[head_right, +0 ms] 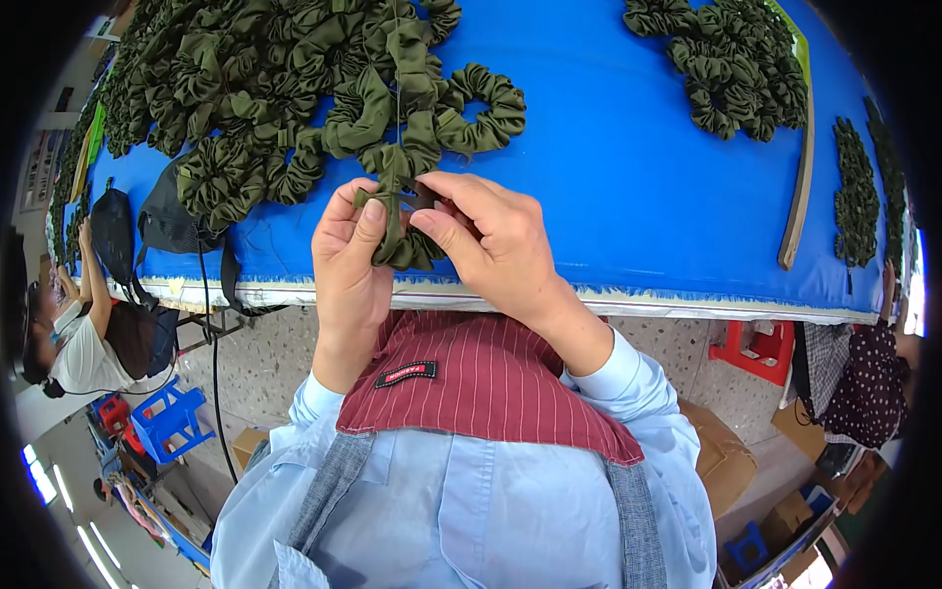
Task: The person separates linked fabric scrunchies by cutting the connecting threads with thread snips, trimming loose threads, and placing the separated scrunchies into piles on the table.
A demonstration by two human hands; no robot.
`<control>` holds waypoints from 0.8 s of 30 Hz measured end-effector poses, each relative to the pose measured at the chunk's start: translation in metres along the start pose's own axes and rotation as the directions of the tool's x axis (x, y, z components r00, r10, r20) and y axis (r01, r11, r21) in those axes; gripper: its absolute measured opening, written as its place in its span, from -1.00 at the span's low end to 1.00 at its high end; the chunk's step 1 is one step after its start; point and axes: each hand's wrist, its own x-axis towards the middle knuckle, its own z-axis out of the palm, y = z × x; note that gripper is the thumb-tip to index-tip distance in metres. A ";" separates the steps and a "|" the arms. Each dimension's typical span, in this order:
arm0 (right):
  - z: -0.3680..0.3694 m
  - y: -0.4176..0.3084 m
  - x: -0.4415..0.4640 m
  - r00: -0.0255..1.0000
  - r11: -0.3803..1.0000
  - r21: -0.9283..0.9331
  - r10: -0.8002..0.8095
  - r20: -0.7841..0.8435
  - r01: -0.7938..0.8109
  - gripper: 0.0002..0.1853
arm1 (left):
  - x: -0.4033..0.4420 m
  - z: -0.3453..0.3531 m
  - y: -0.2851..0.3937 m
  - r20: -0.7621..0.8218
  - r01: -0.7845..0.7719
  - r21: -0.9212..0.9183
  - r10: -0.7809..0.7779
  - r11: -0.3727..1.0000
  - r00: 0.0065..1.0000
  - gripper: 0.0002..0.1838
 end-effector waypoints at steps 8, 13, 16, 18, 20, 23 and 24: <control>0.004 0.005 0.006 0.992 0.993 -0.032 -0.116 -0.041 0.114 -0.73 | -0.001 0.001 0.001 0.019 0.007 -0.023 -0.006 1.000 1.000 -0.80; 0.003 0.006 0.007 0.992 0.991 -0.052 -0.126 -0.027 0.124 -0.76 | 0.000 0.001 0.002 0.027 0.012 -0.026 -0.011 1.000 1.000 -0.80; 0.003 0.006 0.007 0.990 0.988 -0.065 -0.140 -0.024 0.138 -0.78 | 0.000 0.001 0.001 0.027 0.013 -0.027 -0.013 1.000 1.000 -0.80; 0.003 0.006 0.006 0.993 0.992 0.104 0.077 -0.094 -0.067 -0.79 | 0.001 0.001 0.000 0.028 0.012 -0.035 -0.011 0.999 1.000 -0.79; 0.003 0.006 0.006 0.947 0.926 0.280 0.298 -0.124 -0.254 -0.79 | 0.001 0.000 0.000 0.030 0.009 -0.044 -0.008 0.999 1.000 -0.77; -0.011 0.010 0.012 0.914 0.852 0.354 0.407 0.014 -0.385 -0.79 | 0.001 -0.006 0.000 0.040 0.009 -0.135 -0.004 0.991 0.999 -0.73; -0.016 0.011 0.015 0.887 0.808 0.382 0.454 0.083 -0.449 -0.78 | 0.001 -0.008 0.000 0.047 0.012 -0.181 -0.004 0.983 0.999 -0.71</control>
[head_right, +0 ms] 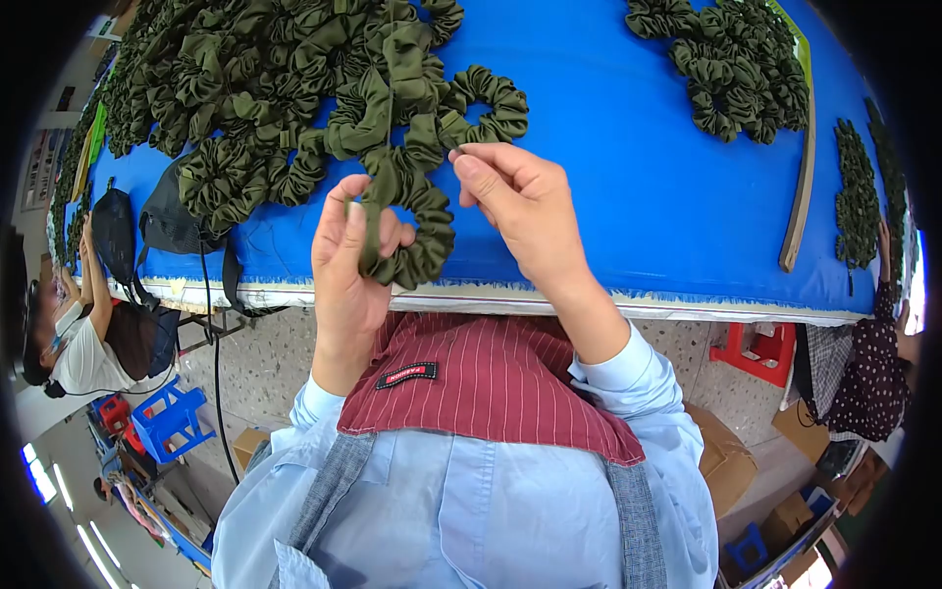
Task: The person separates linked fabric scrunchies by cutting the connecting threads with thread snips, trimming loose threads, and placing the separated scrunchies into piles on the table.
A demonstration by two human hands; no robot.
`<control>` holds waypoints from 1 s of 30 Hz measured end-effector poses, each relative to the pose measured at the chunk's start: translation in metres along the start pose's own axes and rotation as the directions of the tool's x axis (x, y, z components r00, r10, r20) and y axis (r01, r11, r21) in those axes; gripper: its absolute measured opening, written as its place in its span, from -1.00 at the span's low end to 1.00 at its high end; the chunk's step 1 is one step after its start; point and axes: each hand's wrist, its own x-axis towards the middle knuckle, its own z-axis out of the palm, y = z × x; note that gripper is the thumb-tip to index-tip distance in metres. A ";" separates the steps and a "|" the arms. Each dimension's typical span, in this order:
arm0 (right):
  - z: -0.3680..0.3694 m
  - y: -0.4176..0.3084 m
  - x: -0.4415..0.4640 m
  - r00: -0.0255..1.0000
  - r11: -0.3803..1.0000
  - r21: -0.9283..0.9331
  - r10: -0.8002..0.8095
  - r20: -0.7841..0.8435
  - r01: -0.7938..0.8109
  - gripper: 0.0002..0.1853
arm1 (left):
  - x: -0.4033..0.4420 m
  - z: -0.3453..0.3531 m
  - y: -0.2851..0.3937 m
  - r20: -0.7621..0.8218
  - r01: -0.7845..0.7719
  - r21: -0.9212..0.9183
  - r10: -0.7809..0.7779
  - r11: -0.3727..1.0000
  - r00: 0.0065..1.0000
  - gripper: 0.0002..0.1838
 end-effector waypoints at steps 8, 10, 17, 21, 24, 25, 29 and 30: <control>0.006 -0.010 0.017 0.970 0.974 -0.224 0.047 0.238 0.008 -0.77 | -0.007 0.004 0.010 -0.088 0.030 0.341 0.000 0.939 0.996 -0.65; 0.009 -0.011 0.023 0.959 0.953 -0.301 0.049 0.280 0.039 -0.79 | -0.006 0.005 0.011 -0.110 0.044 0.353 -0.005 0.935 0.994 -0.63; 0.012 -0.013 0.038 0.931 0.948 -0.316 0.083 0.355 0.036 -0.80 | -0.005 0.001 0.013 -0.113 0.066 0.326 -0.030 0.943 0.993 -0.57; 0.011 -0.019 0.042 0.921 0.915 -0.399 0.103 0.377 0.061 -0.81 | -0.004 0.001 0.013 -0.118 0.075 0.355 -0.035 0.932 0.992 -0.56; 0.009 -0.017 0.041 0.933 0.936 -0.343 0.051 0.357 0.081 -0.81 | -0.004 0.000 0.013 -0.116 0.084 0.330 -0.049 0.940 0.992 -0.57; 0.009 -0.016 0.041 0.939 0.945 -0.315 0.025 0.344 0.091 -0.80 | -0.004 0.000 0.013 -0.114 0.090 0.319 -0.056 0.944 0.992 -0.58; 0.001 -0.006 0.029 0.965 0.981 -0.183 -0.010 0.262 0.060 -0.74 | -0.001 -0.016 0.010 0.067 0.098 0.005 -0.098 0.995 0.993 -0.59; 0.000 -0.001 0.023 0.974 0.991 -0.128 -0.009 0.228 0.039 -0.71 | -0.001 -0.022 0.009 0.157 0.117 -0.146 -0.094 0.982 0.983 -0.60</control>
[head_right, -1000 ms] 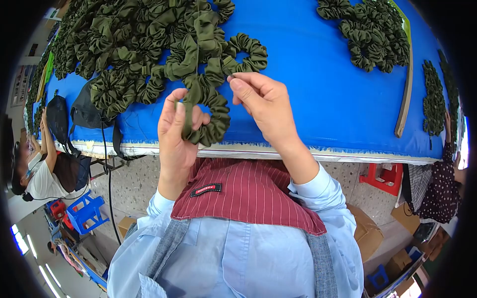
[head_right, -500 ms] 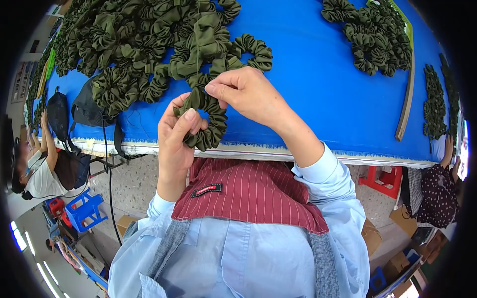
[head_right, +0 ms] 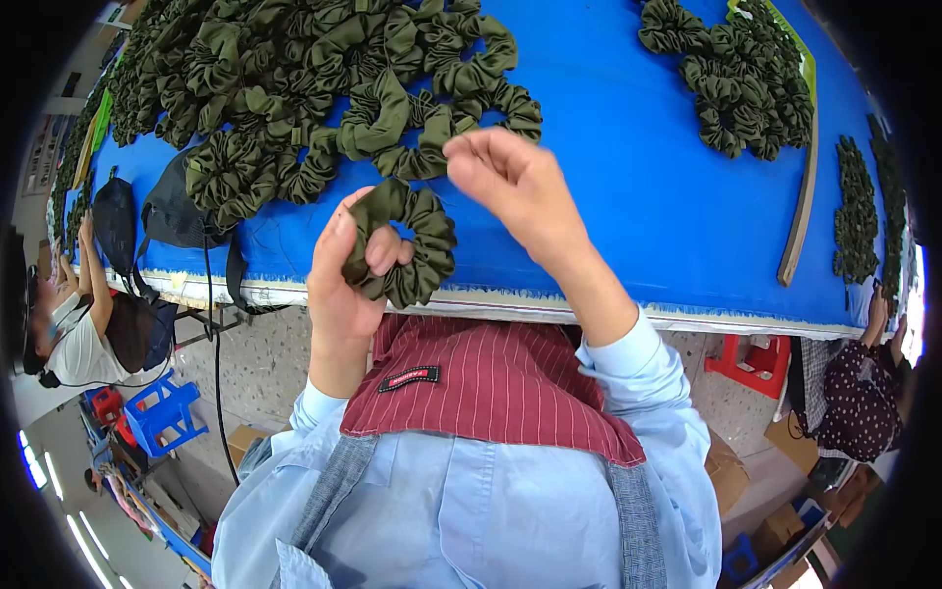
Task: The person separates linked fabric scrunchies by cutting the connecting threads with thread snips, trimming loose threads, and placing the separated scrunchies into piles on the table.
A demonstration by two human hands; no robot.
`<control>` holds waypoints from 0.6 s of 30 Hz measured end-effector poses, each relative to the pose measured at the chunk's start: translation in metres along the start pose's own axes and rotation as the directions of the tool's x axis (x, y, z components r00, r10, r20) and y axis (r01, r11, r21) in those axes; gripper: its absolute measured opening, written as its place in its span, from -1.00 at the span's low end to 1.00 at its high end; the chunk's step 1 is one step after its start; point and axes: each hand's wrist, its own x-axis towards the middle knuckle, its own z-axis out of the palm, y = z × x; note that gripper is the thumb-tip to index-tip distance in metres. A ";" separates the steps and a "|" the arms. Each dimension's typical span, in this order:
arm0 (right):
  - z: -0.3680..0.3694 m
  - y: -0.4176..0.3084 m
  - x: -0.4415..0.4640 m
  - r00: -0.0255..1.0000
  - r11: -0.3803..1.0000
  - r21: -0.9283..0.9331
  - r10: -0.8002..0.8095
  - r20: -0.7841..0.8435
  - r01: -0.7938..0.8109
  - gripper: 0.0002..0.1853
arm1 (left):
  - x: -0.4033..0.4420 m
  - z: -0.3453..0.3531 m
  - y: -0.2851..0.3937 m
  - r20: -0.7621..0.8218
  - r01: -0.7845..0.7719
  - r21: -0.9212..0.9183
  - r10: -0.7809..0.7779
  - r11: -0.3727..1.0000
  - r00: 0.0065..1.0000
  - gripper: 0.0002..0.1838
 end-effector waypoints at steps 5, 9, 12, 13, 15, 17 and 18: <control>0.015 0.005 -0.037 0.976 0.917 0.357 0.117 0.183 -0.177 -0.65 | 0.002 0.040 0.004 -0.107 -0.064 -0.024 0.061 0.998 0.992 -0.65; 0.022 -0.007 -0.041 0.984 0.777 0.608 0.174 0.046 -0.166 -0.73 | 0.001 0.047 -0.015 -0.155 -0.056 0.125 0.075 0.991 0.985 -0.67; 0.028 -0.012 -0.039 0.984 0.761 0.649 0.118 -0.132 -0.004 -0.72 | 0.001 0.039 -0.026 -0.133 -0.026 0.230 0.058 0.973 0.989 -0.67; 0.033 -0.013 -0.040 0.978 0.749 0.663 0.146 -0.147 -0.012 -0.72 | -0.001 0.036 -0.029 -0.129 -0.041 0.170 0.064 0.985 0.990 -0.67; 0.042 -0.012 -0.044 0.964 0.723 0.690 0.206 -0.166 -0.035 -0.70 | -0.005 0.030 -0.033 -0.130 -0.072 0.048 0.078 0.996 0.988 -0.67; 0.041 -0.005 -0.044 0.964 0.705 0.707 0.222 -0.148 -0.054 -0.69 | -0.004 0.030 -0.032 -0.063 -0.105 -0.019 0.103 0.994 0.993 -0.67; 0.036 0.000 -0.045 0.970 0.701 0.711 0.209 -0.122 -0.062 -0.68 | -0.002 0.029 -0.031 0.005 -0.122 -0.026 0.123 0.992 0.992 -0.67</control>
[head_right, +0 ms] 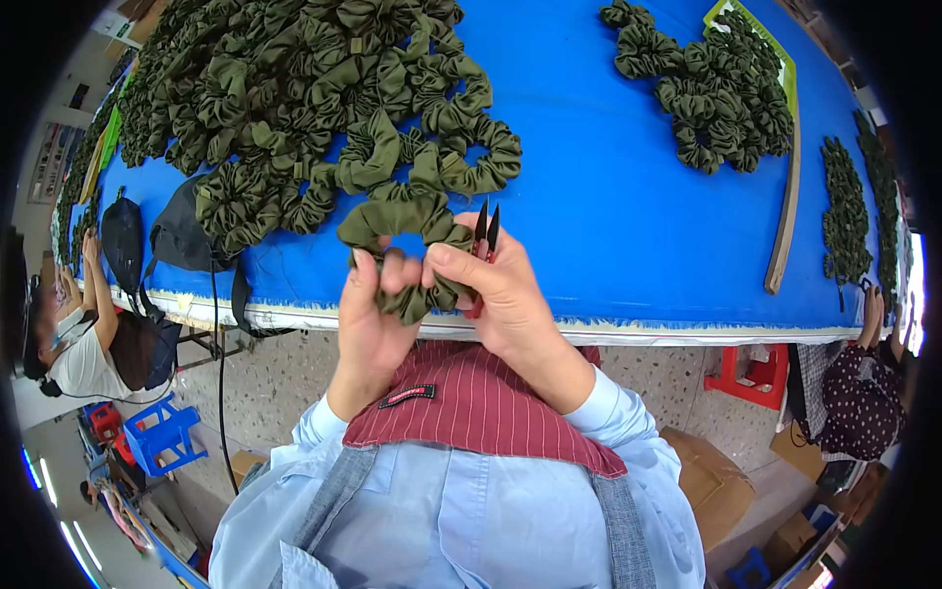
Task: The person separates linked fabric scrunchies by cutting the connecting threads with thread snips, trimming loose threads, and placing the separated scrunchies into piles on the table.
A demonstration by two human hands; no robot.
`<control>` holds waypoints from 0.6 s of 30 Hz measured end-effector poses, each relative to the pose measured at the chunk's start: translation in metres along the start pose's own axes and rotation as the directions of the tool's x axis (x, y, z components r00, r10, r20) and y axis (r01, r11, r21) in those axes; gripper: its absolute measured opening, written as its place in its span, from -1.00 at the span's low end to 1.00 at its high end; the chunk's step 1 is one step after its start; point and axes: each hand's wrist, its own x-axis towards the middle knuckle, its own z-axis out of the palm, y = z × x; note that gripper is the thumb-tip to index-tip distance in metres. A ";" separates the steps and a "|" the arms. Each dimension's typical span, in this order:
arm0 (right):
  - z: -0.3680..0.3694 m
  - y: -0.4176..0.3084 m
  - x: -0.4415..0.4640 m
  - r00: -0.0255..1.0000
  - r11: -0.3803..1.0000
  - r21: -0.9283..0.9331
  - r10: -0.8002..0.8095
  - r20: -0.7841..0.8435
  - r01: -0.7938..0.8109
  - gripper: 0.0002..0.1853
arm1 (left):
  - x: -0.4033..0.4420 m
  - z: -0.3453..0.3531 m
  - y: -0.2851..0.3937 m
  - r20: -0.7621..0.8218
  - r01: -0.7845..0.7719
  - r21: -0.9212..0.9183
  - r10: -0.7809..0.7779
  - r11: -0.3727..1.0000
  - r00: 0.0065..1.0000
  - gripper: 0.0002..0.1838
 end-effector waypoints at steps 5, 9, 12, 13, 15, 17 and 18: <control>-0.033 -0.044 -0.017 0.998 0.988 0.153 0.023 0.055 -0.031 -0.68 | -0.011 -0.011 0.054 -0.166 0.063 0.072 -0.051 0.995 0.985 -0.64; -0.032 -0.037 -0.017 0.952 0.988 -0.130 0.121 0.282 -0.087 -0.69 | -0.018 0.014 0.052 -0.097 0.245 0.541 -0.230 0.804 0.968 -0.60; -0.020 -0.017 -0.017 0.945 0.833 -0.550 0.137 0.296 0.052 -0.69 | -0.018 0.016 0.023 0.001 0.163 0.826 -0.291 0.540 0.957 -0.57; -0.018 -0.015 -0.018 0.943 0.738 -0.667 0.141 0.302 0.103 -0.69 | -0.019 0.011 0.011 0.068 0.032 0.902 -0.214 0.430 0.974 -0.57; -0.005 -0.031 -0.022 0.924 0.794 -0.575 0.345 0.163 -0.195 -0.74 | -0.020 0.017 0.019 -0.096 0.308 0.767 -0.373 0.563 0.923 -0.60; -0.031 -0.044 -0.028 0.965 0.761 -0.640 0.232 0.120 -0.104 -0.78 | -0.020 0.015 0.051 -0.173 0.336 0.766 -0.328 0.548 0.929 -0.60; -0.046 -0.050 -0.031 0.991 0.715 -0.700 0.103 0.088 -0.012 -0.82 | -0.020 0.013 0.062 -0.240 0.359 0.767 -0.281 0.531 0.929 -0.61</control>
